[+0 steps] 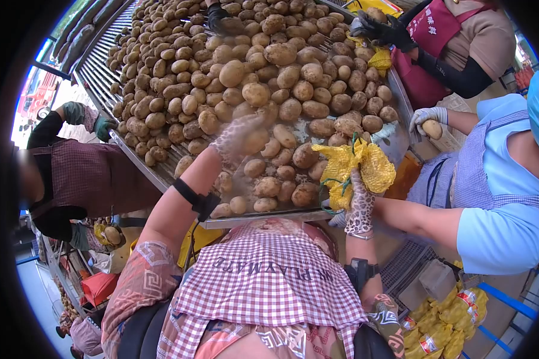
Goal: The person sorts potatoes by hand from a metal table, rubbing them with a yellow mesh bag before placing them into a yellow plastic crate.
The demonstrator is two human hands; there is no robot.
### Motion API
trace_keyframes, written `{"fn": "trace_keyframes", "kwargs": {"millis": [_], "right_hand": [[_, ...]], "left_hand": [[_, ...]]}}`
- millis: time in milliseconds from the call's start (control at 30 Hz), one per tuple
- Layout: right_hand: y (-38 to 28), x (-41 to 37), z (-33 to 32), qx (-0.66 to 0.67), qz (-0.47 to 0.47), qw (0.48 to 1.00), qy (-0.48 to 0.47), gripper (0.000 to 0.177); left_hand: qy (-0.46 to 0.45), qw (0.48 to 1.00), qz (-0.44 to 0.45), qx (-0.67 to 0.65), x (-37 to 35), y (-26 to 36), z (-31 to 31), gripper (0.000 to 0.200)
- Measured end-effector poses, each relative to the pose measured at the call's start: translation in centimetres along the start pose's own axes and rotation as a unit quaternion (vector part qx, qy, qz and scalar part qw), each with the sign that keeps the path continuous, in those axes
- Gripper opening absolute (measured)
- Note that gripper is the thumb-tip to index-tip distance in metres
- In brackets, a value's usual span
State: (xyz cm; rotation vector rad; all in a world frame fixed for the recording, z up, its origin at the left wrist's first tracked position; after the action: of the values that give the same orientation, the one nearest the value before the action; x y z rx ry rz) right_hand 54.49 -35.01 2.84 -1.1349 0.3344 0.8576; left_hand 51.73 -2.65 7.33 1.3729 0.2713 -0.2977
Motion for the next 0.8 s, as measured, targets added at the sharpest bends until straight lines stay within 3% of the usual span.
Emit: {"fn": "trace_keyframes", "kwargs": {"millis": [33, 67, 100, 133, 167, 233, 267, 367, 433, 500, 600, 633, 700, 733, 800], "right_hand": [[0.6, 0.4, -0.7, 0.005, 0.000, 1.000, 0.004, 0.076], [0.8, 0.7, -1.4, -0.001, -0.014, 1.000, 0.020, 0.071], [0.7, 0.8, -1.9, -0.008, -0.028, 0.999, 0.035, 0.067], [-1.7, -0.2, 0.0, 0.028, -0.156, 0.987, 0.030, 0.055], [-1.7, -0.4, 0.6, 0.031, -0.158, 0.986, 0.032, 0.055], [-2.6, -0.7, 0.8, 0.073, -0.210, 0.975, 0.028, 0.048], [-0.2, 0.7, -1.0, 0.045, -0.112, 0.992, 0.025, 0.052], [-1.4, -0.9, 0.2, 0.005, -0.198, 0.979, 0.054, 0.059], [-0.5, -0.5, -0.5, 0.004, -0.193, 0.977, 0.086, 0.060], [0.2, 0.3, -0.4, -0.034, -0.181, 0.980, 0.071, 0.059], [0.1, 0.1, 1.3, 0.046, -0.135, 0.988, 0.060, 0.057], [0.5, 0.4, 1.4, 0.085, -0.103, 0.989, 0.056, 0.057], [0.0, 0.7, 2.1, 0.095, -0.100, 0.989, 0.047, 0.055], [-0.3, 0.8, 2.8, 0.103, -0.094, 0.990, 0.036, 0.053], [-1.1, 1.2, 4.8, 0.104, -0.092, 0.990, 0.007, 0.052]], "left_hand": [[0.088, 0.882, -0.010, 0.463, 0.7, 3.0, 0.4, 0.047], [0.083, 0.882, -0.010, 0.465, 1.0, 4.6, 1.9, 0.047], [0.009, 0.793, -0.023, 0.608, 1.3, 6.0, 4.9, 0.048], [-0.063, 0.677, -0.034, 0.733, 1.7, 6.1, 7.1, 0.051], [-0.066, 0.675, -0.032, 0.734, 2.7, 6.3, 7.7, 0.051], [-0.147, 0.592, -0.178, 0.773, 4.1, 4.0, 7.4, 0.055], [-0.181, 0.568, -0.231, 0.769, 4.5, 3.2, 7.5, 0.057], [-0.219, 0.549, -0.209, 0.779, 6.6, 0.8, 6.4, 0.058], [-0.252, 0.548, -0.166, 0.780, 8.2, -1.7, 5.2, 0.058], [-0.291, 0.556, -0.089, 0.773, 10.3, -5.2, 3.1, 0.058], [-0.349, 0.560, 0.071, 0.748, 11.8, -9.0, 0.7, 0.058], [-0.349, 0.561, 0.072, 0.747, 10.7, -6.8, 1.8, 0.058], [-0.378, 0.532, 0.161, 0.741, 6.3, -2.1, 4.8, 0.055], [-0.375, 0.536, 0.159, 0.740, 4.9, -2.3, 4.8, 0.055], [-0.288, 0.730, 0.383, 0.488, 0.2, 3.9, 5.3, 0.043]]}}
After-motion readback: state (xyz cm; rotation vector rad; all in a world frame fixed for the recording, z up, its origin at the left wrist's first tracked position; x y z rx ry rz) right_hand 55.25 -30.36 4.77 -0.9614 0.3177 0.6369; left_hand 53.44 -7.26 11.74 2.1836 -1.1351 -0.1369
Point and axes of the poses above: each hand's wrist, its own x-axis towards the middle knuckle, its own z-axis out of the palm, y = z × x, the point moved 10 cm from there along x, towards the middle knuckle, and after that the axes turned 7 degrees about -y, right-handed, at the moved point
